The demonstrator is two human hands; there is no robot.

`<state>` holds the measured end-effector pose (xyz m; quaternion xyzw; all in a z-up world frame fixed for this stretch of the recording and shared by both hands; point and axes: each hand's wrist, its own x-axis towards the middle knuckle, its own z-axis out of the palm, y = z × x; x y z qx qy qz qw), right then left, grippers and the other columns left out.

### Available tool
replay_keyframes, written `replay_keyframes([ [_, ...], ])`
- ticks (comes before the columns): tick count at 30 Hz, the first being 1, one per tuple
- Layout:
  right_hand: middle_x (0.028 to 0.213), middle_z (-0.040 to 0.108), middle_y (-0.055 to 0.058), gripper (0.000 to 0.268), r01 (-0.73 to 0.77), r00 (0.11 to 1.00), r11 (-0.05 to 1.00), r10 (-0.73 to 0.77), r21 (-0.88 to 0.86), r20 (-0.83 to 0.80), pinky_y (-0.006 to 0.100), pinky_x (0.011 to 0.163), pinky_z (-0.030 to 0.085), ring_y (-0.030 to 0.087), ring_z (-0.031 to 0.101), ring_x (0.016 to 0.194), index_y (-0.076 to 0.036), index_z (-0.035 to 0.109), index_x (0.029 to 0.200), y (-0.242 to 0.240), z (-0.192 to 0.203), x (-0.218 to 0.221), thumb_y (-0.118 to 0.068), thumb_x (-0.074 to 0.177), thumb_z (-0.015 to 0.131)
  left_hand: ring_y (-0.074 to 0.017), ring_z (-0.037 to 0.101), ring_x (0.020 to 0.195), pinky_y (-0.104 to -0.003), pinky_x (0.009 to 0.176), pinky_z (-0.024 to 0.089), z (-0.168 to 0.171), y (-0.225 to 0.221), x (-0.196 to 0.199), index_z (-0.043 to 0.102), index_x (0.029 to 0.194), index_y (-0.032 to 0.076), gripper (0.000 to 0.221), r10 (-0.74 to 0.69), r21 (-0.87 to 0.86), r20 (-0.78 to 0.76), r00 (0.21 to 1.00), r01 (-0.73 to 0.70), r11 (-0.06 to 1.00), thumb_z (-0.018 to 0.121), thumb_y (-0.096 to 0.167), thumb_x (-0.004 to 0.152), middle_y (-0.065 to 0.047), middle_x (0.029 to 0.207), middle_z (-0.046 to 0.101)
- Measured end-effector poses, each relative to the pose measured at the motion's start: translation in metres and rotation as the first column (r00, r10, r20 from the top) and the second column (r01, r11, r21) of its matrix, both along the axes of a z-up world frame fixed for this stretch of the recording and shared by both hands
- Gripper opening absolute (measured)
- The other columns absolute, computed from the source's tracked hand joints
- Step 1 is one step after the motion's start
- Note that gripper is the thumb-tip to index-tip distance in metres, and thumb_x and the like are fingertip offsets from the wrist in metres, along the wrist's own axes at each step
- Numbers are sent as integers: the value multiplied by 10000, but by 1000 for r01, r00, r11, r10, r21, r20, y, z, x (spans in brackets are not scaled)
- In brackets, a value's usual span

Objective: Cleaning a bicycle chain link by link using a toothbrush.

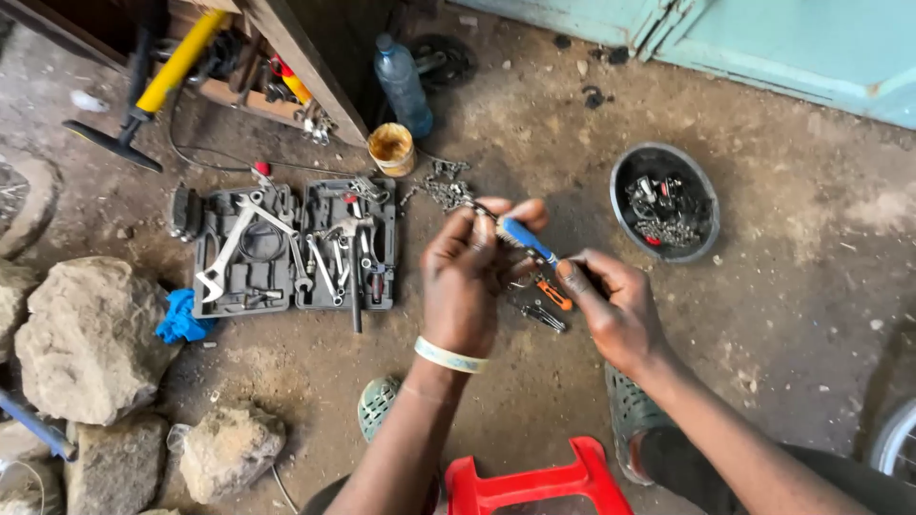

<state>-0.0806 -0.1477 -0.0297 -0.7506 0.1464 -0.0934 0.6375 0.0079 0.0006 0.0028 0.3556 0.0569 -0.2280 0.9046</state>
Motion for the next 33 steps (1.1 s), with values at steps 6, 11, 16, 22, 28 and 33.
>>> replay_keyframes([
  [6,662,681,79,158,0,994,996,-9,-84,-106,277,615,494,113,531,669,-33,787,845,-20,-1,-25,-112,956,707,-355,704,1130,-464,802,655,-3,24,11,593,1175,54,195,62,-64,-74,995,-67,996,491,161,1047,-238,1217,714],
  [11,743,650,65,118,69,998,996,-70,58,3,250,637,471,84,519,737,-26,742,938,-11,-4,-13,-120,984,688,-343,704,1121,-512,807,649,-9,26,11,602,1190,54,202,12,-175,-150,989,-38,984,512,155,1041,-199,1221,717],
  [16,882,691,63,155,112,985,961,-140,253,99,213,677,456,72,528,785,-58,718,1060,25,33,5,-184,983,671,-331,705,1110,-560,826,631,-19,17,3,596,1234,44,227,-75,-278,-230,970,8,961,512,122,1038,-182,1224,719],
  [22,851,728,97,197,123,987,910,-155,395,50,239,694,513,115,628,784,1,724,1015,17,-5,7,-68,850,806,-348,659,1199,-528,876,626,-10,5,1,595,1277,70,265,-42,-275,-220,975,-21,961,502,164,1047,-170,1322,675],
  [28,855,744,149,182,159,981,921,-189,357,49,250,722,544,141,676,805,21,727,1011,8,-2,12,-43,854,793,-345,614,1273,-403,954,605,-1,-8,-10,590,1327,9,362,-75,-244,-163,984,33,969,486,212,1045,-210,1406,619],
  [33,832,668,59,185,104,987,951,-62,-293,148,266,579,412,118,496,626,-75,727,936,9,41,13,-244,998,682,-366,677,1170,-406,888,620,-1,-8,-9,596,1310,9,362,-37,-125,-164,986,17,992,454,222,1055,-238,1329,665],
])
